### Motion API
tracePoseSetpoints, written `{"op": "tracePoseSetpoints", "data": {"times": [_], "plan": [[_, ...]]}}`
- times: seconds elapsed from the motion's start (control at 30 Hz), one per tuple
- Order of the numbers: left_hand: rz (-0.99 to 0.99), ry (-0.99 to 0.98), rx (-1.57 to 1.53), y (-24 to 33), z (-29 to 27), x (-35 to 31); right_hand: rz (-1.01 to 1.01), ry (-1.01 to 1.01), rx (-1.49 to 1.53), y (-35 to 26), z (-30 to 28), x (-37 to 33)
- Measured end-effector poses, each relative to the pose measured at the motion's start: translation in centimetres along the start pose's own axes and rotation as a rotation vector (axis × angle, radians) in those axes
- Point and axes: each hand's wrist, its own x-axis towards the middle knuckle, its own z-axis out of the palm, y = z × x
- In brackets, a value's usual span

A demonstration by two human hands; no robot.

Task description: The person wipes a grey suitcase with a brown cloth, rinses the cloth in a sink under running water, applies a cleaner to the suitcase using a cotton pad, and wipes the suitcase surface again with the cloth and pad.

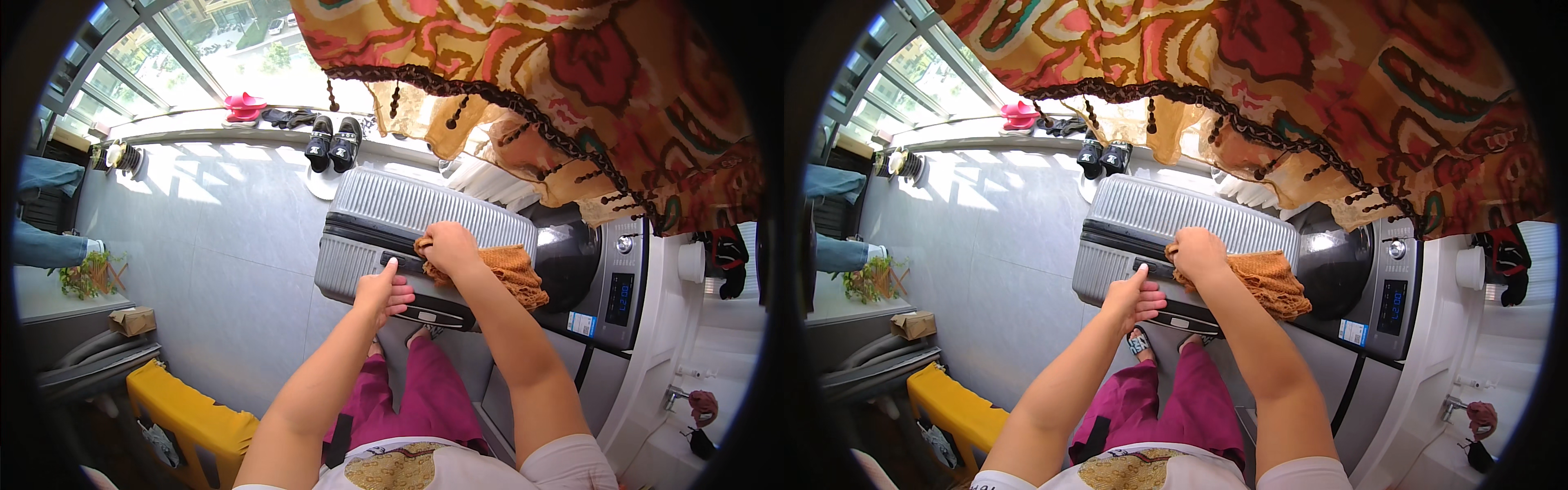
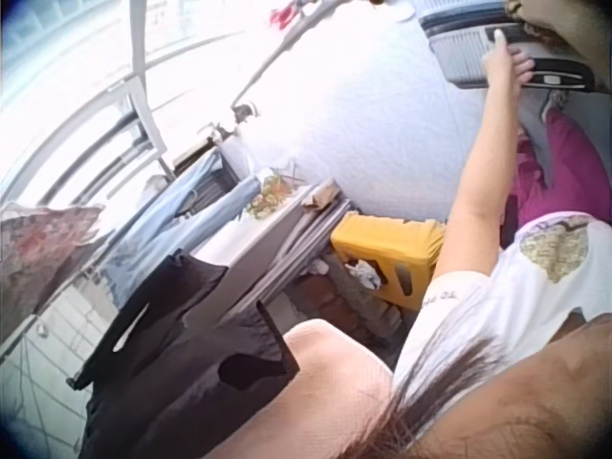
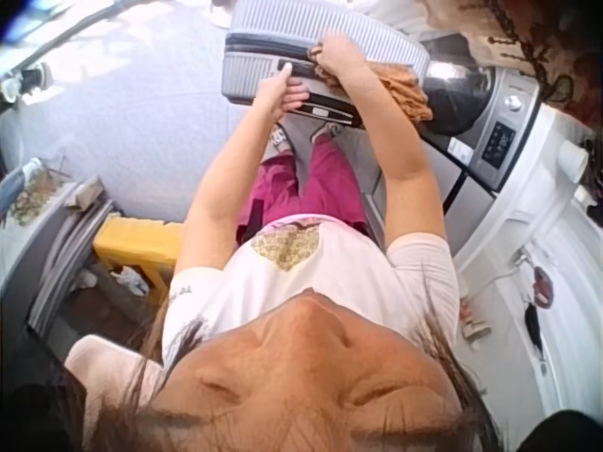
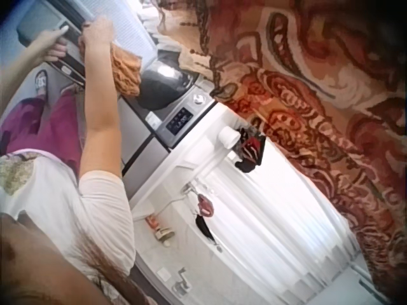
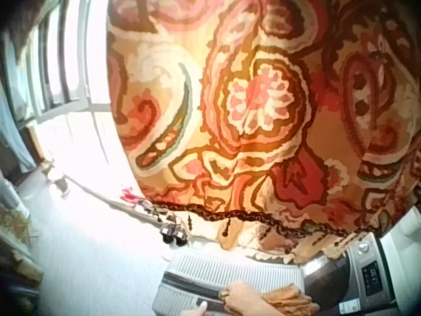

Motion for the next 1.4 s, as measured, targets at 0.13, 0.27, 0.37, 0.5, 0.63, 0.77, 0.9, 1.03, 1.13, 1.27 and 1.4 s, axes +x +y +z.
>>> {"op": "tracePoseSetpoints", "data": {"times": [0.13, 0.27, 0.37, 0.5, 0.63, 0.77, 0.9, 1.03, 1.13, 1.27, 1.4], "plan": [[-0.022, 0.035, -0.013, -0.2, 0.3, 0.1, -0.049, -0.231, -0.014, 0.6, -0.1, -0.3], [-0.014, 0.158, 0.058, 0.1, 1.6, 0.6, -0.100, -0.332, -0.065, -0.3, -0.2, 0.3], [-0.005, 0.200, 0.089, 0.1, 2.0, 1.3, -0.164, -0.409, 0.027, 0.4, 0.1, 1.1], [0.055, 0.231, 0.038, -1.4, 2.0, 1.1, -0.176, -0.403, 0.301, 1.6, -0.1, 0.6], [0.141, 0.281, -0.009, -2.0, 2.2, 0.9, -0.186, -0.232, 0.331, 0.1, -0.1, 1.1], [0.206, 0.282, -0.073, -2.5, 2.1, 0.5, -0.249, -0.196, 0.244, -3.0, 1.3, 2.1], [0.212, 0.278, -0.074, -2.7, 2.0, 0.4, -0.259, -0.184, 0.088, -3.8, 2.3, 2.7], [0.172, 0.265, -0.034, -3.5, 1.3, 0.7, -0.224, -0.309, -0.087, -4.5, 1.4, 1.4], [0.158, 0.252, 0.013, -2.9, 1.8, 0.2, -0.266, -0.378, -0.235, -5.3, 0.6, 1.8], [0.167, 0.278, 0.070, -4.4, 1.7, 0.9, -0.443, -0.289, -0.271, -6.1, 3.6, 1.5], [0.139, 0.200, 0.100, -4.3, 1.5, 0.4, -0.372, -0.291, -0.211, -3.7, 3.2, 1.0]]}}
